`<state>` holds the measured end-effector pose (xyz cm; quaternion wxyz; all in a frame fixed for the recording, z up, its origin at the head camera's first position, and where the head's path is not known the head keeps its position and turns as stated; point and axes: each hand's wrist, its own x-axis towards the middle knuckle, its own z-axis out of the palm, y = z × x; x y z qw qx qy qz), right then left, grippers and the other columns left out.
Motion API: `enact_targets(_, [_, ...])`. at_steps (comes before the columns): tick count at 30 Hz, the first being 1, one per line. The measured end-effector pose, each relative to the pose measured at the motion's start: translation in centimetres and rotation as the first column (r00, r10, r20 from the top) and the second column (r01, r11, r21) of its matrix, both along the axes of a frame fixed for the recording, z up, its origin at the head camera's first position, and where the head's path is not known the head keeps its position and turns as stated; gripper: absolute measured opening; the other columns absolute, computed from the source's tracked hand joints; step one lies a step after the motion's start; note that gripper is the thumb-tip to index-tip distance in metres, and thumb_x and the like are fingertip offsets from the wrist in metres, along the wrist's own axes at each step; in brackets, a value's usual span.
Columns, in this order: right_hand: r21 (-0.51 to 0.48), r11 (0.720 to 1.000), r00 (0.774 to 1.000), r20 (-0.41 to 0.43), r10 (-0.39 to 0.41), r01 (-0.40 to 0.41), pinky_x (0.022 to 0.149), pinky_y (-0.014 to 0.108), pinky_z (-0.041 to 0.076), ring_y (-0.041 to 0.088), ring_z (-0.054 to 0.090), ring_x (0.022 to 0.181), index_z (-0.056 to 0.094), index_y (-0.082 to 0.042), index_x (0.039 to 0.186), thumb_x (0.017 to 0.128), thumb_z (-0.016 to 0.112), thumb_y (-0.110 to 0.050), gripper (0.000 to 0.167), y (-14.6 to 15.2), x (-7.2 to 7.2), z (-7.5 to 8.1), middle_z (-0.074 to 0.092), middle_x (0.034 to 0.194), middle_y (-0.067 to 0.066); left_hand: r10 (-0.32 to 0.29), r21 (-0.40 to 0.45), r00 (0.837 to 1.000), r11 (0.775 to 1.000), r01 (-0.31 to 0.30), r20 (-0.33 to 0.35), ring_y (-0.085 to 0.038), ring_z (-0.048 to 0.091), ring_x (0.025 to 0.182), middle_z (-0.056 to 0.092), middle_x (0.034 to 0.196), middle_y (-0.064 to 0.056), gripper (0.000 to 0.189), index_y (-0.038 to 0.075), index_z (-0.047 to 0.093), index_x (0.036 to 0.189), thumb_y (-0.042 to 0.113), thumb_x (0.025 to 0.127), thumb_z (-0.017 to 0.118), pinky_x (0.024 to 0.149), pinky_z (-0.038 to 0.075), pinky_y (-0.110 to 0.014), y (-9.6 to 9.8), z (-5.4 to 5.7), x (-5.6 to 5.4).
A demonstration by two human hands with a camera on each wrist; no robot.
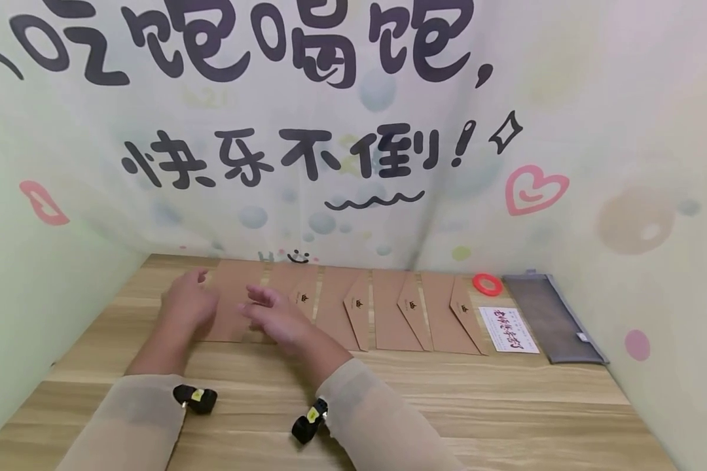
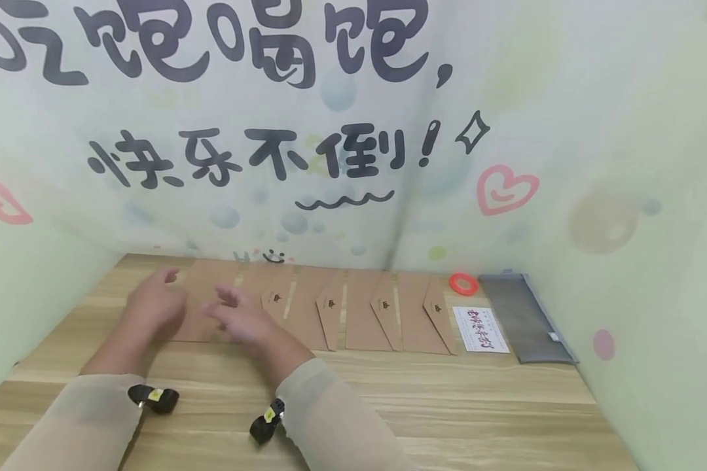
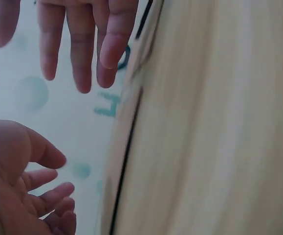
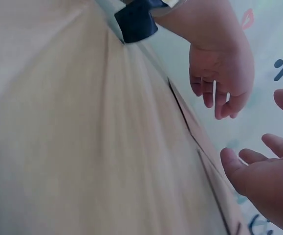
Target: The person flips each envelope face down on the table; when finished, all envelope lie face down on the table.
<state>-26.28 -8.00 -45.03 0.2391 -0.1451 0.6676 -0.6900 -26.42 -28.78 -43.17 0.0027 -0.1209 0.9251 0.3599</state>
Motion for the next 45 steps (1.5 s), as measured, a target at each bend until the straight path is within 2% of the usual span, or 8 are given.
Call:
enact_targets(2, [0.004,1.0,1.0,-0.012,-0.024,0.024,0.113,0.051,0.055,0.024,0.066,0.132,0.055,-0.019,0.156,0.103,0.07,-0.024,0.054,0.7,-0.2,0.4,0.052,0.164,0.013,-0.001,0.1,1.0,0.995,0.002,-0.013,-0.057,0.031,0.154,0.038,0.17,-0.026,0.069,0.001,0.028,0.167,0.025,0.104,0.044,0.123,0.031,-0.071,0.9,0.2,-0.3])
enact_targets(5, [0.029,0.998,0.998,-0.046,-0.052,0.053,0.109,0.05,0.058,0.025,0.068,0.129,0.056,-0.017,0.155,0.104,0.069,-0.022,0.053,2.2,-0.6,0.7,0.056,0.159,0.016,-0.024,0.238,0.999,0.971,0.03,-0.028,-0.047,0.034,0.158,0.037,0.172,-0.022,0.069,0.005,0.027,0.168,0.026,0.105,0.045,0.128,0.03,-0.065,2.5,0.4,-0.4])
enact_targets(11, [0.129,0.987,0.989,-0.119,-0.083,0.099,0.104,0.049,0.059,0.038,0.065,0.13,0.051,-0.012,0.158,0.105,0.065,-0.022,0.056,6.6,-1.5,1.3,0.058,0.154,0.02,-0.06,0.32,0.995,0.944,0.082,-0.079,-0.042,0.04,0.156,0.041,0.17,-0.02,0.066,0.006,0.033,0.166,0.023,0.104,0.049,0.129,0.033,-0.059,5.9,0.6,-0.7])
enact_targets(16, [0.171,0.973,0.982,-0.139,-0.131,0.154,0.104,0.047,0.059,0.04,0.065,0.129,0.049,-0.012,0.159,0.106,0.065,-0.025,0.057,9.2,-2.5,1.1,0.059,0.154,0.019,-0.061,0.388,0.994,0.917,0.091,-0.09,-0.04,0.043,0.154,0.042,0.168,-0.02,0.065,0.005,0.033,0.165,0.02,0.104,0.05,0.128,0.036,-0.056,8.5,0.7,-1.1])
enact_targets(21, [0.117,0.972,0.975,-0.106,-0.193,0.205,0.105,0.044,0.061,0.039,0.067,0.129,0.048,-0.007,0.159,0.105,0.066,-0.019,0.059,10.3,-3.0,0.5,0.058,0.154,0.021,-0.073,0.387,0.992,0.916,0.107,-0.1,-0.042,0.042,0.154,0.043,0.168,-0.018,0.065,0.006,0.035,0.165,0.021,0.104,0.052,0.129,0.034,-0.059,9.7,0.7,-1.1])
enact_targets(28, [0.076,0.979,0.982,-0.028,-0.187,0.189,0.105,0.04,0.061,0.039,0.065,0.132,0.043,-0.005,0.162,0.105,0.063,-0.015,0.061,10.2,-3.0,0.0,0.055,0.157,0.023,-0.11,0.341,0.993,0.933,0.115,-0.035,-0.046,0.035,0.158,0.038,0.17,-0.022,0.066,0.006,0.033,0.166,0.022,0.104,0.052,0.13,0.029,-0.062,9.3,0.3,-0.7])
enact_targets(34, [0.089,0.977,0.981,-0.039,-0.189,0.191,0.101,0.036,0.062,0.036,0.067,0.129,0.044,-0.004,0.161,0.106,0.063,-0.014,0.059,10.0,-2.9,0.0,0.06,0.152,0.024,-0.134,0.316,0.991,0.94,0.128,-0.005,-0.047,0.032,0.159,0.035,0.172,-0.021,0.066,0.009,0.034,0.166,0.022,0.105,0.052,0.131,0.027,-0.064,8.9,0.3,-0.6])
enact_targets(45, [0.098,0.979,0.984,-0.036,-0.174,0.177,0.102,0.037,0.061,0.036,0.066,0.132,0.045,-0.002,0.16,0.105,0.063,-0.013,0.058,10.1,-2.6,0.0,0.059,0.152,0.026,-0.176,0.273,0.984,0.947,0.169,0.002,-0.05,0.037,0.155,0.039,0.168,-0.027,0.06,0.002,0.041,0.161,0.02,0.105,0.053,0.131,0.028,-0.063,9.2,0.0,-0.2])
